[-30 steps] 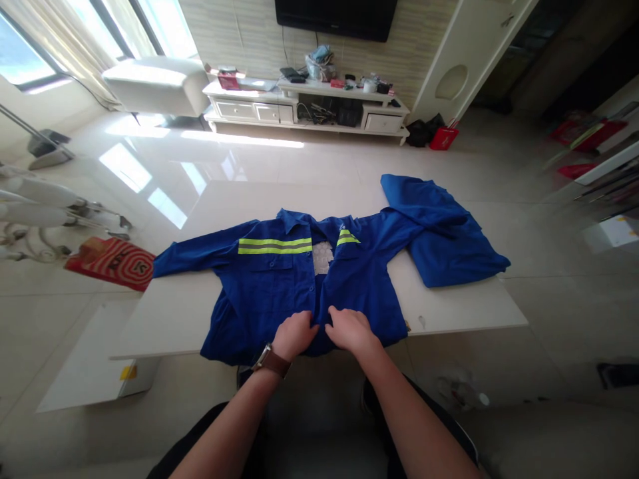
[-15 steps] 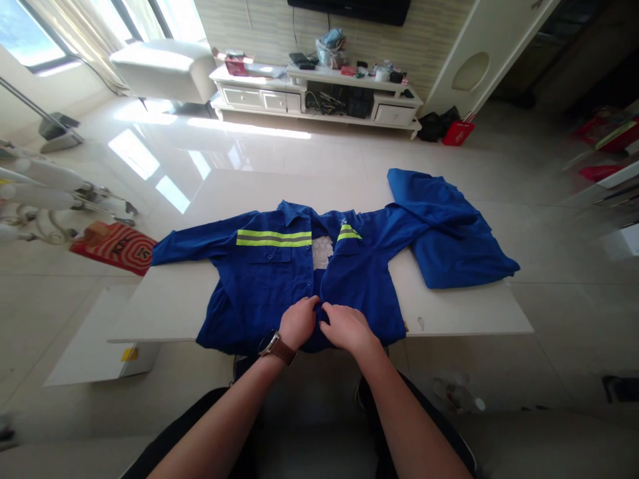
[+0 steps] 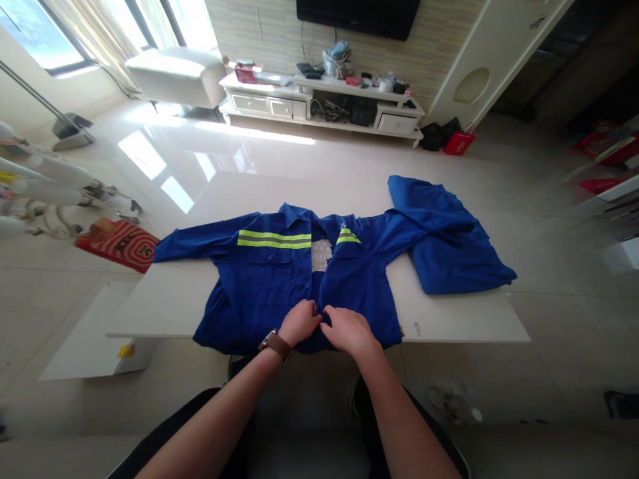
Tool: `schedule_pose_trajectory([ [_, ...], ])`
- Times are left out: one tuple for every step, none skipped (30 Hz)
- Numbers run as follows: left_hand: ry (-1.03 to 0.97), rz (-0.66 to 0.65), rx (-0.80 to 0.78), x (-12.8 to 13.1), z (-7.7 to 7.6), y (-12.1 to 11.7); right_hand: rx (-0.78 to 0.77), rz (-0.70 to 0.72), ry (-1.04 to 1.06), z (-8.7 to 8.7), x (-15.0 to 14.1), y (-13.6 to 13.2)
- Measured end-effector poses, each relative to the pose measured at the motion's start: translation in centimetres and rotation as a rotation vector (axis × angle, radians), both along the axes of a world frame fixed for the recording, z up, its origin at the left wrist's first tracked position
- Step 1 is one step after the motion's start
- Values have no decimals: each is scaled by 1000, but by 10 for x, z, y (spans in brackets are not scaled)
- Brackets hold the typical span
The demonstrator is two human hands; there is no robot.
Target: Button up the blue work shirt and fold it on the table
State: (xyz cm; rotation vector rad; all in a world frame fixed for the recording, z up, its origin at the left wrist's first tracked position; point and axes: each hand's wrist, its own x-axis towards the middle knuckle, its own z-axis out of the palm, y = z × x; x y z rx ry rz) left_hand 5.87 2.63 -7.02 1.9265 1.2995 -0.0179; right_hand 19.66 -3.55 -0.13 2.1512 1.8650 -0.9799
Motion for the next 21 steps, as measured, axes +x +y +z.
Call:
schedule_pose_trajectory([
  [-108, 50, -60, 1, 0, 2, -3, -2, 3, 0, 0, 0],
  [-221, 105, -125, 2, 0, 4, -7, -4, 2, 0, 0, 1],
  [-332, 163, -194, 2, 0, 6, -11, -7, -2, 0, 1, 1],
  [-432, 225, -262, 3, 0, 7, -13, -11, -8, 1, 1, 1],
  [-519, 291, -322, 3, 0, 8, -11, -13, -16, 1, 1, 1],
  [-594, 357, -369, 4, 1, 8, -2, -14, -22, 1, 1, 1],
  [-658, 421, -400, 4, 2, 9, 13, -14, -27, 1, 0, 2],
  [-713, 479, -419, 4, 4, 9, 30, -16, -27, 0, -1, 2],
  [-759, 528, -432, 4, 6, 9, 51, -21, -26, 0, -1, 3],
  [-796, 565, -445, 5, 9, 10, 72, -31, -26, 0, -3, 4],
  [-824, 584, -460, 5, 12, 10, 90, -45, -29, 0, -4, 5],
  [-846, 589, -477, 5, 16, 10, 102, -60, -35, 0, -5, 7],
  [-864, 587, -490, 5, 19, 10, 109, -72, -45, 1, -6, 8],
  [-878, 579, -497, 6, 23, 10, 111, -79, -56, 1, -7, 9],
  [-886, 571, -500, 6, 26, 10, 112, -82, -66, 2, -7, 9],
  [-889, 565, -504, 5, 29, 10, 116, -82, -75, 3, -7, 9],
  [-887, 564, -510, 5, 31, 10, 125, -84, -82, 3, -7, 9],
  [-884, 566, -521, 4, 32, 10, 139, -86, -87, 3, -7, 9],
  [-884, 567, -538, 3, 32, 10, 151, -90, -88, 4, -6, 8],
  [-888, 566, -560, 2, 32, 11, 161, -96, -88, 4, -5, 7],
  [-895, 564, -582, 2, 30, 11, 168, -101, -86, 4, -5, 7],
])
